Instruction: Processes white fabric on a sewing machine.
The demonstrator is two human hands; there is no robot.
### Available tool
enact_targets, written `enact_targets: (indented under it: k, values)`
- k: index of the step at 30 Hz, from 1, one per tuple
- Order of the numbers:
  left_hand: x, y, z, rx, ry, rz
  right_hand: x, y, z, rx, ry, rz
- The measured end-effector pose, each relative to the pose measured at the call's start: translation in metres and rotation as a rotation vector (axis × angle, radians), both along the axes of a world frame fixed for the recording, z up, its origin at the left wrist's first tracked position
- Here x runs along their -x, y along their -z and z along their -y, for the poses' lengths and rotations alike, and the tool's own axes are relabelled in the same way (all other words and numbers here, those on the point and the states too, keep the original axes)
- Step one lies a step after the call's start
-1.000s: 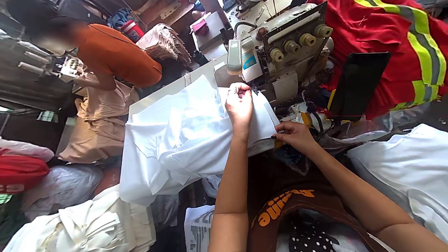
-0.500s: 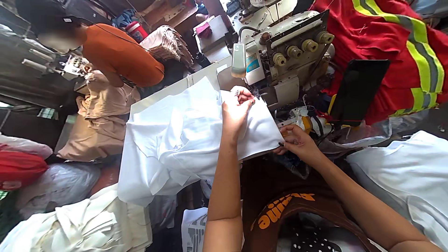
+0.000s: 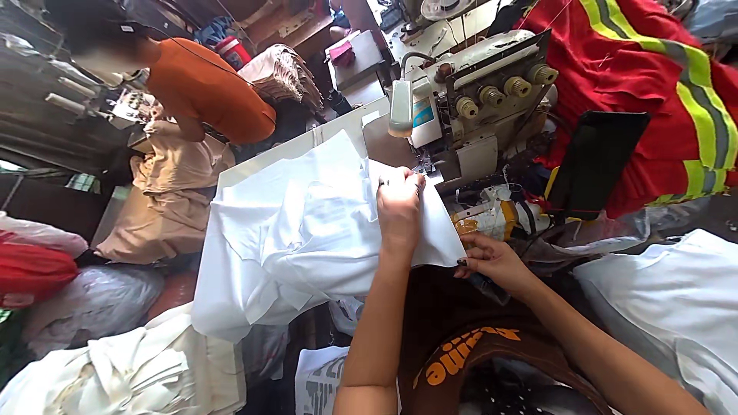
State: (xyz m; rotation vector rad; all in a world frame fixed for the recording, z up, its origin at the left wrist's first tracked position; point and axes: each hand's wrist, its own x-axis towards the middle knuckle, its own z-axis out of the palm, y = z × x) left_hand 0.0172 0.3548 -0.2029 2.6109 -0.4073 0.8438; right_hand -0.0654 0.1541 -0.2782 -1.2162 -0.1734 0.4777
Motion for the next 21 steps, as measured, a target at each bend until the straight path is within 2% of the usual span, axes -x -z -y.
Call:
enact_targets:
  k: [5,13,17,21]
  values:
    - [0.023,0.025,0.029,-0.176,-0.195,0.026,0.000,-0.003,0.001,0.010,-0.005,0.033]
    - [-0.003,0.017,0.019,-0.007,-0.072,0.032,-0.011,-0.017,-0.009,-0.046,0.083,0.072]
    - [-0.020,0.003,0.001,-0.021,-0.066,-0.195,-0.031,-0.025,-0.019,-0.012,0.162,0.152]
    - [-0.060,-0.020,-0.014,0.033,-0.076,-0.426,-0.060,-0.035,-0.034,0.061,0.242,0.265]
